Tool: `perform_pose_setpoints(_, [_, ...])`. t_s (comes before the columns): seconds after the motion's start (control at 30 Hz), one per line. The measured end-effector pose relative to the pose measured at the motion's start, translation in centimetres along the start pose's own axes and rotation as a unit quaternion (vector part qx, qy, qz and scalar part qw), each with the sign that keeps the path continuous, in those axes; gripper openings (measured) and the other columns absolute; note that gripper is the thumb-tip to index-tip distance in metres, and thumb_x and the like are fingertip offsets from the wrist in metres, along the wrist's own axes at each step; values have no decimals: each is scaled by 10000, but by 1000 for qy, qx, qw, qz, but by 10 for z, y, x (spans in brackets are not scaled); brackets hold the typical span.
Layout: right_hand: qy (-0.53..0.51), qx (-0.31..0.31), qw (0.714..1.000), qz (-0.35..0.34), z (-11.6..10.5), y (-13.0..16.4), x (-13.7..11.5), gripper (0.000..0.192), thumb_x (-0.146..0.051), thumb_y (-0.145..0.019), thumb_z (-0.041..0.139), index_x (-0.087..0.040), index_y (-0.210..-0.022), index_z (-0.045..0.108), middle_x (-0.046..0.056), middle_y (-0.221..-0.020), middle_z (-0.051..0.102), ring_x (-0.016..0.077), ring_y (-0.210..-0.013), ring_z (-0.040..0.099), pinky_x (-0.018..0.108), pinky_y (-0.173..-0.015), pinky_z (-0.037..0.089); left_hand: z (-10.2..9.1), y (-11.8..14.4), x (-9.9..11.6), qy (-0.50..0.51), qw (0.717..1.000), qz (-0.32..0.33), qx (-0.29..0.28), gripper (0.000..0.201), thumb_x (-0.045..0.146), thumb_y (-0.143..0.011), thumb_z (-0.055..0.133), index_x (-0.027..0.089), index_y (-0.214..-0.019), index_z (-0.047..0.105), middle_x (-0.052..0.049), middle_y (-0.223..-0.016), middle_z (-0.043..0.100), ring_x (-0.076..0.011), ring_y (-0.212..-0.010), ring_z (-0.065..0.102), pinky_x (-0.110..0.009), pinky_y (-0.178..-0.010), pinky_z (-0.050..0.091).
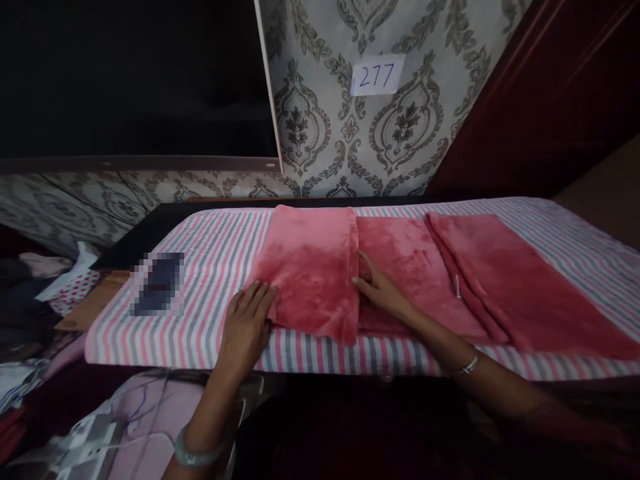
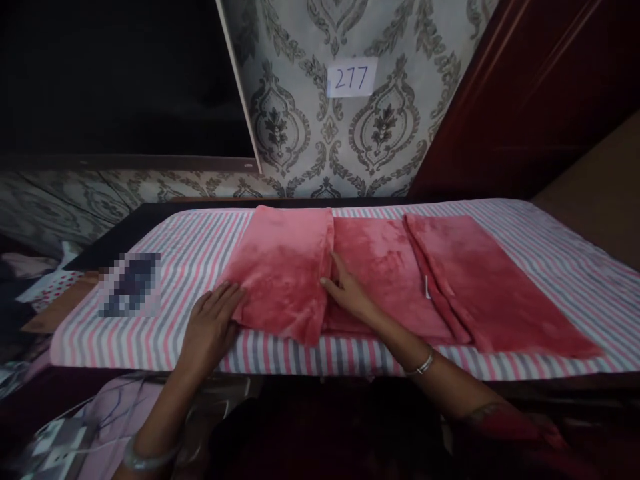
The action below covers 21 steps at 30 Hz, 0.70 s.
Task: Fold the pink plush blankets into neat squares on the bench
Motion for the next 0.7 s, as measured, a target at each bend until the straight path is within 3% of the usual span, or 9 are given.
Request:
perform_pose_setpoints(0.07, [-56, 20, 998, -32, 12, 4, -4, 934, -438, -842, 637, -192, -1627, 197, 111, -1156, 717, 292, -989, 694, 463, -887, 558, 1, -1, 2, 1, 1000, -4, -10, 628, 64, -785, 464, 111, -1399, 586, -144, -1412, 623, -301, -1398, 496, -473, -1157, 360])
perform_pose_setpoints(0.13, [-96, 45, 992, -65, 20, 6, -7, 928, -370, -802, 668, -225, -1614, 243, 116, -1453, 562, 297, -1284, 569, 482, -1084, 458, 3, -1, 2, 1, 1000, -9, -20, 634, 60, -776, 465, 110, -1396, 589, -145, -1414, 621, -300, -1402, 493, -472, -1162, 361])
perform_pose_setpoints(0.2, [-114, 72, 987, -84, 22, 8, -7, 862, -300, -795, 641, -240, -1589, 310, 90, -1575, 434, 275, -1419, 442, 476, -1179, 358, 5, 0, 2, 1, 1000, -8, -30, 631, 52, -774, 466, 123, -1386, 599, -141, -1426, 611, -296, -1409, 485, -469, -1163, 366])
perform_pose_setpoints(0.33, [-111, 79, 987, -84, 20, 9, 4, 773, -214, -773, 604, -245, -1526, 430, 70, -1548, 479, 258, -1427, 436, 476, -1211, 312, 11, 2, 3, 2, 999, -10, -42, 617, 27, -783, 446, 138, -1365, 619, -151, -1446, 591, -302, -1407, 489, -486, -1149, 394])
perform_pose_setpoints(0.43, [-135, 58, 987, -71, 23, 8, 16, 804, -196, -749, 603, -225, -1531, 419, 87, -1535, 495, 261, -1401, 471, 475, -1198, 334, 9, 5, 2, 13, 999, -12, -45, 616, 24, -784, 433, 140, -1356, 628, -154, -1450, 587, -305, -1405, 491, -495, -1144, 408])
perform_pose_setpoints(0.6, [-162, 55, 982, -77, 31, 7, 24, 841, -202, -750, 613, -243, -1554, 372, 90, -1564, 459, 252, -1430, 434, 479, -1211, 302, -20, -3, 0, 122, 991, 19, -50, 568, 160, -827, 475, 190, -1377, 611, -114, -1413, 627, -290, -1331, 568, -499, -1113, 456])
perform_pose_setpoints(0.7, [-165, 55, 982, -70, 33, 6, 23, 850, -219, -752, 618, -228, -1561, 357, 105, -1572, 445, 253, -1431, 432, 475, -1207, 305, -33, -33, 6, 190, 981, 20, -22, 536, 215, -914, 388, 195, -1420, 562, -85, -1400, 641, -238, -1302, 592, -457, -1139, 440])
Point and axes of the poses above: each hand's wrist, its own y-axis away from the middle knuckle, its own z-axis out of the palm, x = y × z, the point moved 3 cm from there along -y, towards the middle knuckle
